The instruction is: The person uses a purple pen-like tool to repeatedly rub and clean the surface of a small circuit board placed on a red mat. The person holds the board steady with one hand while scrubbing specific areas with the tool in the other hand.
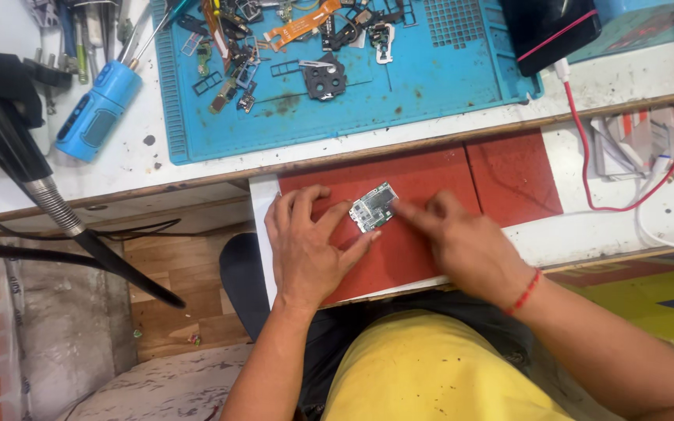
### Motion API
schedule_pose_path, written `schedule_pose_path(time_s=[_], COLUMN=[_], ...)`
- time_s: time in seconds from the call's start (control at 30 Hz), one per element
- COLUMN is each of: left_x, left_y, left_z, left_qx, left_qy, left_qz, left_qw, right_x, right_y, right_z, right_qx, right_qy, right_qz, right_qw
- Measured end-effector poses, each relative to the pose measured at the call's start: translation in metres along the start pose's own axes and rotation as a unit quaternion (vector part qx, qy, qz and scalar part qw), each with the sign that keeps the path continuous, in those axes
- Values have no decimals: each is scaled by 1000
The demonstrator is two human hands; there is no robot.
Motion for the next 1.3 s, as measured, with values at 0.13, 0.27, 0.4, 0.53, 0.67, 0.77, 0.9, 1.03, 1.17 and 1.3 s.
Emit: schedule_pose_path(time_s=[0.13, 0.27, 0.4, 0.53, 0.67, 0.77, 0.9, 1.03, 1.17, 1.3], left_x=[-7, -20, -17, -14, -13, -11, -11, -11, -13, -12], left_y=[4, 6, 3, 2, 0, -1, 2, -6, -3, -2], left_z=[6, 4, 3, 4, 1, -1, 0, -3, -4, -2], left_qx=[-44, -54, -66, -64, -68, -59, -62, -62, -54, -62], left_qy=[-21, -11, 5, 25, 21, 37, 34, 40, 36, 30], left_qz=[15, -9, -3, 6, 11, 32, 18, 21, 8, 26], left_qw=[999, 998, 998, 998, 997, 997, 997, 997, 998, 997], right_x=[-3, 11, 3, 8, 10, 6, 18, 19, -1, -4], right_y=[2, -6, -1, 0, -4, -12, -7, -3, -15, -5], right_z=[-6, 4, -8, -2, 8, 20, 33, 16, -9, -7], right_qx=[14, -18, 3, -7, -26, -50, -30, 17, -17, -38], right_qy=[-16, 4, 3, 3, 6, 47, 13, -24, -19, 52], right_qz=[-8, 35, -25, -21, -10, -23, -7, 18, 0, -48], right_qw=[1000, 999, 1000, 1000, 1000, 997, 999, 999, 1000, 997])
Point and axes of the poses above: each hand's wrist, its own y-axis away from the middle knuckle, its own x-axis out of the back of the hand, z = x × y, the point moved 10 cm from there along -y, towards the middle knuckle, and after that the axes turned 9 degrees about -x, right-handed, at the moved point
